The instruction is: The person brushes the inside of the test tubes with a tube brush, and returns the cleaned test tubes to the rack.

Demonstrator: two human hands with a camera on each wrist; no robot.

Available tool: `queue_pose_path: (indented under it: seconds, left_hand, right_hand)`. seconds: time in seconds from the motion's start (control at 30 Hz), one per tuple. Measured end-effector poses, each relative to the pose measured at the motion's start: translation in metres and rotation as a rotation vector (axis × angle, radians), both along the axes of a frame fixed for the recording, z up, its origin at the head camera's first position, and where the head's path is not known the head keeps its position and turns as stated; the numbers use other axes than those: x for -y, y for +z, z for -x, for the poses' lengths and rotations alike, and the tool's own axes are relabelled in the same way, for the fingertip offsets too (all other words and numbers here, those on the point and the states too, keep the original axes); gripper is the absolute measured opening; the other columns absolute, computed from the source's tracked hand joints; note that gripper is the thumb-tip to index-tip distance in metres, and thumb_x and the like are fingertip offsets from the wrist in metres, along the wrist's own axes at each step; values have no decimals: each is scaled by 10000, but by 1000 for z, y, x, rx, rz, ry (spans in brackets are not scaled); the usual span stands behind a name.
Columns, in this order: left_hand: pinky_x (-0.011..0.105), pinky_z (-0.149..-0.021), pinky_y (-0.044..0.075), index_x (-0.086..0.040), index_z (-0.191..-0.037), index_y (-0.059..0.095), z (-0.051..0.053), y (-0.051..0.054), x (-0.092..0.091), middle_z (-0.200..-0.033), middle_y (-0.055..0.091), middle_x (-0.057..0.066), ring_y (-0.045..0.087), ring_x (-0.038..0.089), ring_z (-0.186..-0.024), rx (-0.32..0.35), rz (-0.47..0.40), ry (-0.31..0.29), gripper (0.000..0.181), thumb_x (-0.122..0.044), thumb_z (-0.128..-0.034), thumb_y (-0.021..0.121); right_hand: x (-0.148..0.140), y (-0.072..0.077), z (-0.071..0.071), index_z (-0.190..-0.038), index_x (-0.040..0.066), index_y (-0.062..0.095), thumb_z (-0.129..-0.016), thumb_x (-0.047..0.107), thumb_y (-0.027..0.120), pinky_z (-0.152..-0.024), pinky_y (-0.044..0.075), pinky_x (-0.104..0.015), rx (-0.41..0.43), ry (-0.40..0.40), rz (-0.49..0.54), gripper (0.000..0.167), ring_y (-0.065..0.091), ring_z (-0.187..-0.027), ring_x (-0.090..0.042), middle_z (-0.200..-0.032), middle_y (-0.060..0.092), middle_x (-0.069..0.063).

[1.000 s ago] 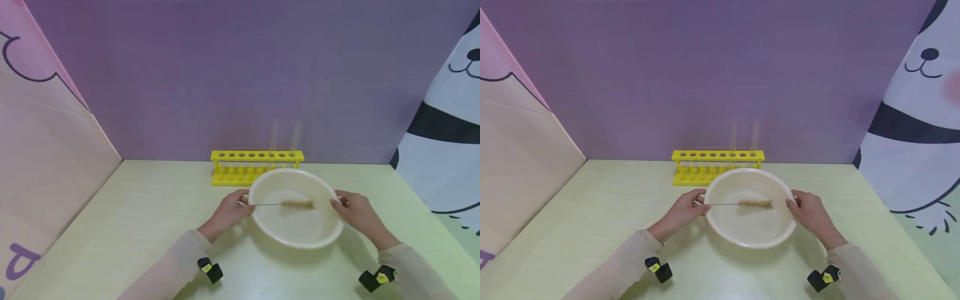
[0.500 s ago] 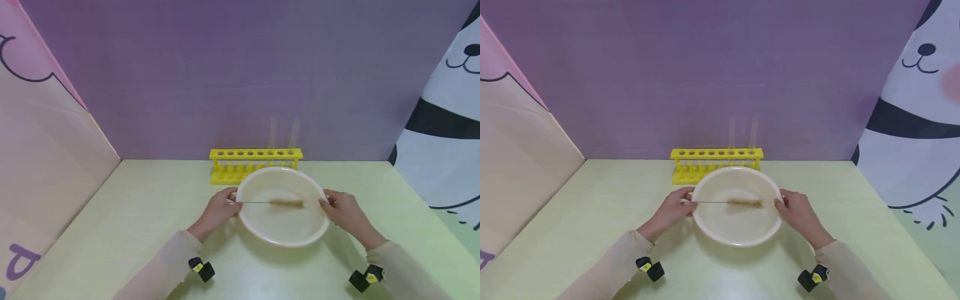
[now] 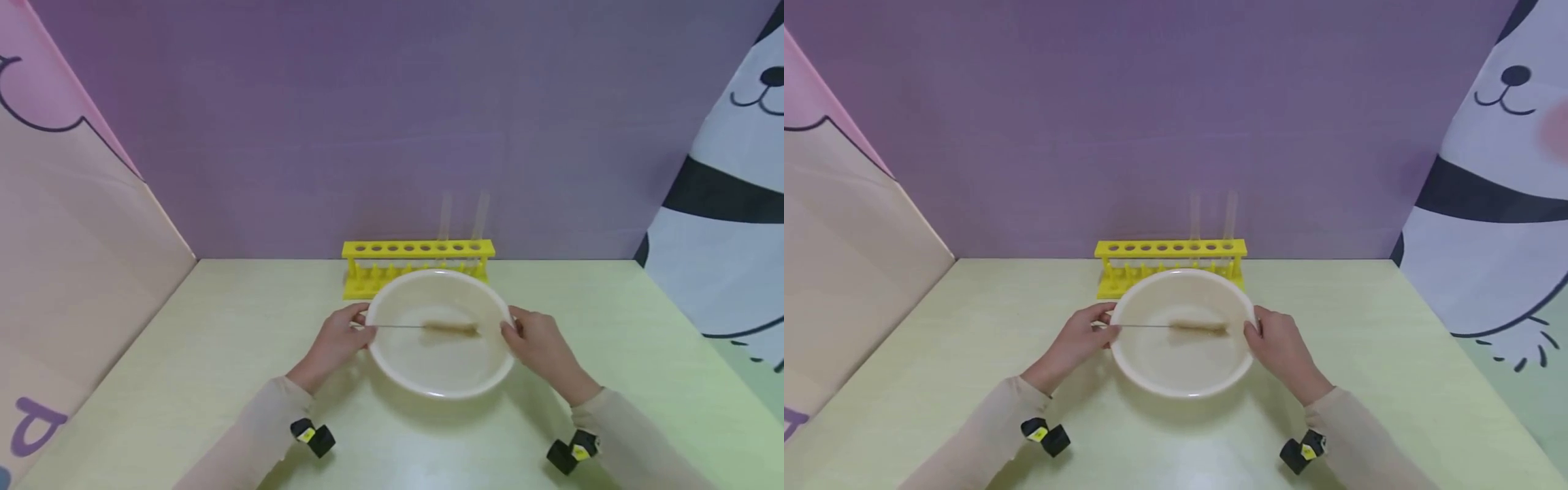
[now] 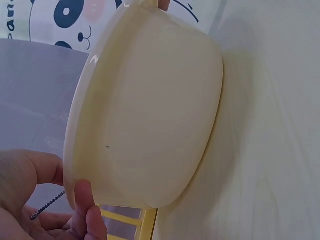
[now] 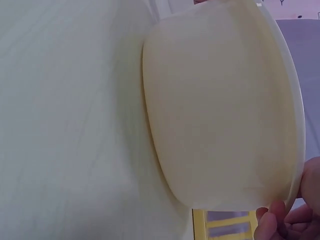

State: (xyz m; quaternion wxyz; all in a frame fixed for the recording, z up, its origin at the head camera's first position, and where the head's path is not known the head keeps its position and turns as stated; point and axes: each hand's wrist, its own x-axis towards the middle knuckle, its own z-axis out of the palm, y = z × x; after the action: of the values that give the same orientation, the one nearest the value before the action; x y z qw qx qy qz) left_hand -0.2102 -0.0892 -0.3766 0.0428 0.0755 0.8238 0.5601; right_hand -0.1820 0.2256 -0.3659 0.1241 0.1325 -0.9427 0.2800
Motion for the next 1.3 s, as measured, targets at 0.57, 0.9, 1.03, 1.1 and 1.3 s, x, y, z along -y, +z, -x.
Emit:
queue_pose_path:
  seconds: [0.57, 0.9, 1.03, 1.1, 1.3]
  left_hand:
    - [336, -678, 535, 12, -1304, 520, 5, 2, 26, -1015, 598, 149, 632, 164, -788, 2, 93, -33, 447, -67, -872, 600]
    - [369, -680, 539, 18, -1319, 501, 4, -1, 35, -1005, 599, 152, 625, 161, -766, 3, 105, -30, 460, -58, -875, 598]
    - [404, -692, 538, 22, -1324, 492, 3, 0, 36, -1016, 597, 157, 619, 158, -762, 0, 112, -39, 462, -61, -881, 595]
    - [396, -688, 538, 12, -1325, 496, 3, 1, 35, -1022, 597, 151, 613, 155, -761, 4, 122, -35, 462, -68, -882, 601]
    - [287, -620, 508, -25, -1312, 524, 2, 3, 37, -1026, 610, 130, 604, 158, -762, -21, 224, -17, 454, -139, -883, 619]
  right_hand:
    - [26, -3, -2, -1012, -63, 622, -909, 54, 501, -389, 320, -226, 19, -19, 43, 197, 382, -432, -92, -535, 444, 6]
    - [35, -2, -3, -882, -14, 588, -903, 60, 513, -405, 320, -222, 18, -7, 18, 107, 380, -445, -92, -540, 417, 11]
    - [36, -1, -2, -848, -4, 575, -900, 61, 517, -412, 326, -225, 14, -7, 5, 102, 387, -455, -94, -545, 423, 9]
    - [35, -1, -3, -827, 5, 566, -899, 61, 519, -414, 328, -224, 12, -4, -3, 102, 389, -456, -93, -546, 425, 10]
    - [32, -1, -3, -856, 1, 578, -904, 65, 530, -411, 331, -221, 32, 9, -4, 94, 391, -463, -90, -553, 430, 15]
